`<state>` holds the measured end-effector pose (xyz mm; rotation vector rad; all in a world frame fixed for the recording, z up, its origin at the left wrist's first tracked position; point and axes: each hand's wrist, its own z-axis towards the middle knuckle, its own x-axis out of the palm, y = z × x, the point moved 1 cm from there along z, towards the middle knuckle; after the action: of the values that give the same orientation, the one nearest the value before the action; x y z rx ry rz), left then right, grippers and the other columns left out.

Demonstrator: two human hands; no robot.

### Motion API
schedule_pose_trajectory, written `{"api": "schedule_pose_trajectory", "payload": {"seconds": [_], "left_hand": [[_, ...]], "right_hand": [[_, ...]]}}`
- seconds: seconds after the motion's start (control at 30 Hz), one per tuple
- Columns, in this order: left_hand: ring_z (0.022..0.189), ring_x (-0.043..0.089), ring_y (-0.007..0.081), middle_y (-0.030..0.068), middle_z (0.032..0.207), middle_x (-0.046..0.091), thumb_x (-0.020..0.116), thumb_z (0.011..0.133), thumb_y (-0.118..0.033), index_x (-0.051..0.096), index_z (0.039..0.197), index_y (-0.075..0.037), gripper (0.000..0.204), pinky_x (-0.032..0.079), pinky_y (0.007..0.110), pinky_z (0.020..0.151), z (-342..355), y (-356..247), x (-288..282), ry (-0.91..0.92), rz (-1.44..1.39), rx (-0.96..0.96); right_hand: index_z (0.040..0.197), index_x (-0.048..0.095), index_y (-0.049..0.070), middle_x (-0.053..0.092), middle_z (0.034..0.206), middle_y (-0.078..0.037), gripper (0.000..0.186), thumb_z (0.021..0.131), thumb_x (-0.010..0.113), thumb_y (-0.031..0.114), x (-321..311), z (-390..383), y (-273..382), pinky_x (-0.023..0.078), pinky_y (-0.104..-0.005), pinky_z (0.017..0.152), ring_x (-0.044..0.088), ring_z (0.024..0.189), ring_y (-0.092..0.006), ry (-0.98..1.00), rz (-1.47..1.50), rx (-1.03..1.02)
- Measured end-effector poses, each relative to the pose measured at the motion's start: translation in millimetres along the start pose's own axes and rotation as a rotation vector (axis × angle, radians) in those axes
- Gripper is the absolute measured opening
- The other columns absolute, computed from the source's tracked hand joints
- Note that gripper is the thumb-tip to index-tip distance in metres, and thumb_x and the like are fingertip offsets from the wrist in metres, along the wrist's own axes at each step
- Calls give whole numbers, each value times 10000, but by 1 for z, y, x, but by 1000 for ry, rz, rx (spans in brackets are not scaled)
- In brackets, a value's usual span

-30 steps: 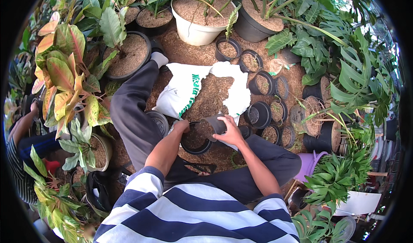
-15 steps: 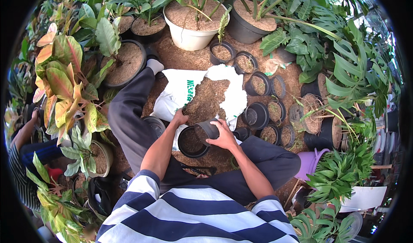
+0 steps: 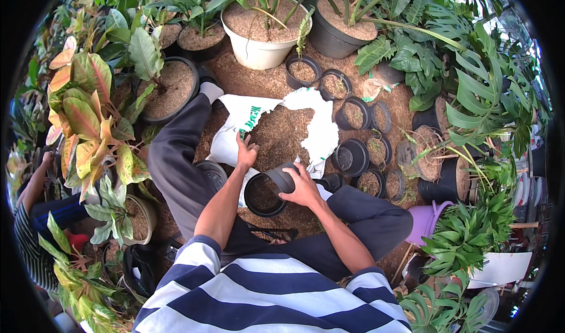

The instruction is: The person fills a small black plastic pot with soil from a bag using their hands, then picks up a plant cutting with roots.

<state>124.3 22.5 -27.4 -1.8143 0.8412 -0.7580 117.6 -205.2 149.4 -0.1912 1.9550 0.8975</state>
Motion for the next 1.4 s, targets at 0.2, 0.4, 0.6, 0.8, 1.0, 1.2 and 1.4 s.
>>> {"api": "schedule_pose_trajectory", "payload": {"seconds": [0.2,0.4,0.6,0.8,1.0,1.2,1.4], "left_hand": [[1006,622,266,263,1438,360,582,811,13,-86,1498,-168,975,502,351,842,-8,-6,3,-23,126,-52],[936,635,236,223,1302,511,602,807,2,3,1506,-170,936,510,345,808,-4,5,0,12,184,-54],[894,629,215,159,1094,604,612,809,-26,367,1350,-74,596,510,320,799,-7,3,5,15,230,1],[888,637,185,126,1016,654,633,832,-107,580,1117,6,311,510,304,806,-7,0,4,166,288,-43],[987,629,241,151,1115,640,662,850,-184,521,1247,5,462,496,348,885,-7,5,7,140,363,-37],[1090,595,270,182,1171,620,654,863,-218,504,1273,-1,487,465,362,944,-3,11,8,227,422,-57],[1122,595,311,215,1187,617,658,854,-303,503,1294,-8,552,457,363,973,-18,12,23,296,499,-40]], "right_hand": [[1308,485,141,357,1399,-195,807,609,834,345,8,1,-12,388,-449,1035,390,1292,-389,-6,124,23],[1286,500,83,411,1344,-187,799,619,843,360,3,6,-29,379,-422,1038,420,1268,-344,-75,315,66],[1294,506,68,460,1309,-178,802,635,849,372,-2,10,-44,365,-410,1045,431,1255,-319,-143,381,94],[1291,507,63,467,1304,-189,803,635,850,373,0,14,-56,368,-408,1042,437,1251,-319,-158,411,140],[1295,498,55,480,1308,-173,789,655,851,355,2,20,-68,410,-392,997,496,1192,-287,-222,450,172],[1381,367,62,515,1288,-145,805,742,808,274,-15,28,-66,491,-421,859,558,1118,-252,-157,883,482],[1353,381,62,531,1248,-159,811,711,818,296,3,52,-132,496,-417,844,578,1080,-250,-416,773,620]]}}
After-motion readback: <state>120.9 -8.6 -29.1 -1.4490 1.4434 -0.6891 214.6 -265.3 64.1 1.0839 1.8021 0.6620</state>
